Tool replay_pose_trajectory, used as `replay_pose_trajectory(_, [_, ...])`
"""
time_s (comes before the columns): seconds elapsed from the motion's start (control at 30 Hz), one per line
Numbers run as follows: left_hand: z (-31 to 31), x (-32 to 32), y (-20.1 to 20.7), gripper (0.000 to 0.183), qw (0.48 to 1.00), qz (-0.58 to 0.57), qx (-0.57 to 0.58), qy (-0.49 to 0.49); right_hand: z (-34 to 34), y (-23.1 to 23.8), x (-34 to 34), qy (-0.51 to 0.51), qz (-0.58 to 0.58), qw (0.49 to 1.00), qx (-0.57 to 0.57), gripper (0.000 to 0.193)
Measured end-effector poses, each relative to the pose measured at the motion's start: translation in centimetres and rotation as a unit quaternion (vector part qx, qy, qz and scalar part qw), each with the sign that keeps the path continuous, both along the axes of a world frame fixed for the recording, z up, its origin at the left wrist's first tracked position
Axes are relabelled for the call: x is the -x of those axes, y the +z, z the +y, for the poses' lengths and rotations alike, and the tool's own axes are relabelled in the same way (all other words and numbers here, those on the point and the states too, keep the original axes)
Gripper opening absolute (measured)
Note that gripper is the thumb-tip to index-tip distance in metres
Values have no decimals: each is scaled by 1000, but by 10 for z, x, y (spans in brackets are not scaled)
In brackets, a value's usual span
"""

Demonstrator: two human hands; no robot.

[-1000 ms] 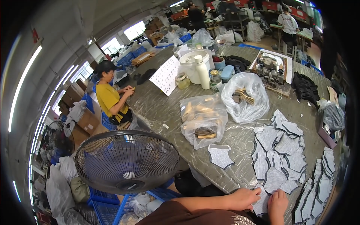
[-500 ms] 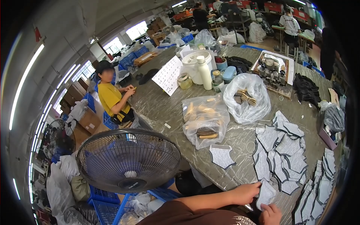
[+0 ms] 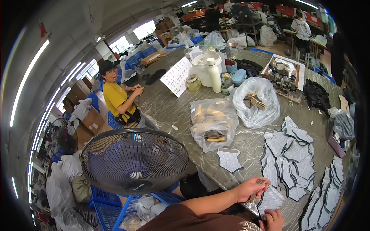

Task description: Sorting and stacking pre-cut fabric shoe components on a workbench in a factory setting.

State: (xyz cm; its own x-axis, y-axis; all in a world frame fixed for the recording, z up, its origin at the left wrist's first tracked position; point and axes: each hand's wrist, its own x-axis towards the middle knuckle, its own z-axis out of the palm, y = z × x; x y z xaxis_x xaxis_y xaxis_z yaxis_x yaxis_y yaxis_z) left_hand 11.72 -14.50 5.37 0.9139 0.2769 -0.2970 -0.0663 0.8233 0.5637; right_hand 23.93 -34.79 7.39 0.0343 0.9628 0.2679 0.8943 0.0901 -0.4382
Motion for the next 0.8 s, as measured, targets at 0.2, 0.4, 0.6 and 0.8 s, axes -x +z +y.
replay_pose_trajectory(0.2, [-18, 4, 20, 33, 930, 28, -309, -198, 6, -2, 5, -110, 175, 975, -84, 14])
replay_pose_trajectory(0.4, [-39, 2, 13, 57, 726, -32, -676, -119, 16, -5, 5, -247, 496, 832, 31, 10])
replay_pose_trajectory(0.6, [-35, 5, 13, 62, 663, -41, -739, -115, 16, -14, 2, -231, 557, 796, 55, 11])
replay_pose_trajectory(0.8, [-35, 3, 11, 63, 678, -43, -722, -127, 20, -40, 2, -166, 548, 819, -45, 9])
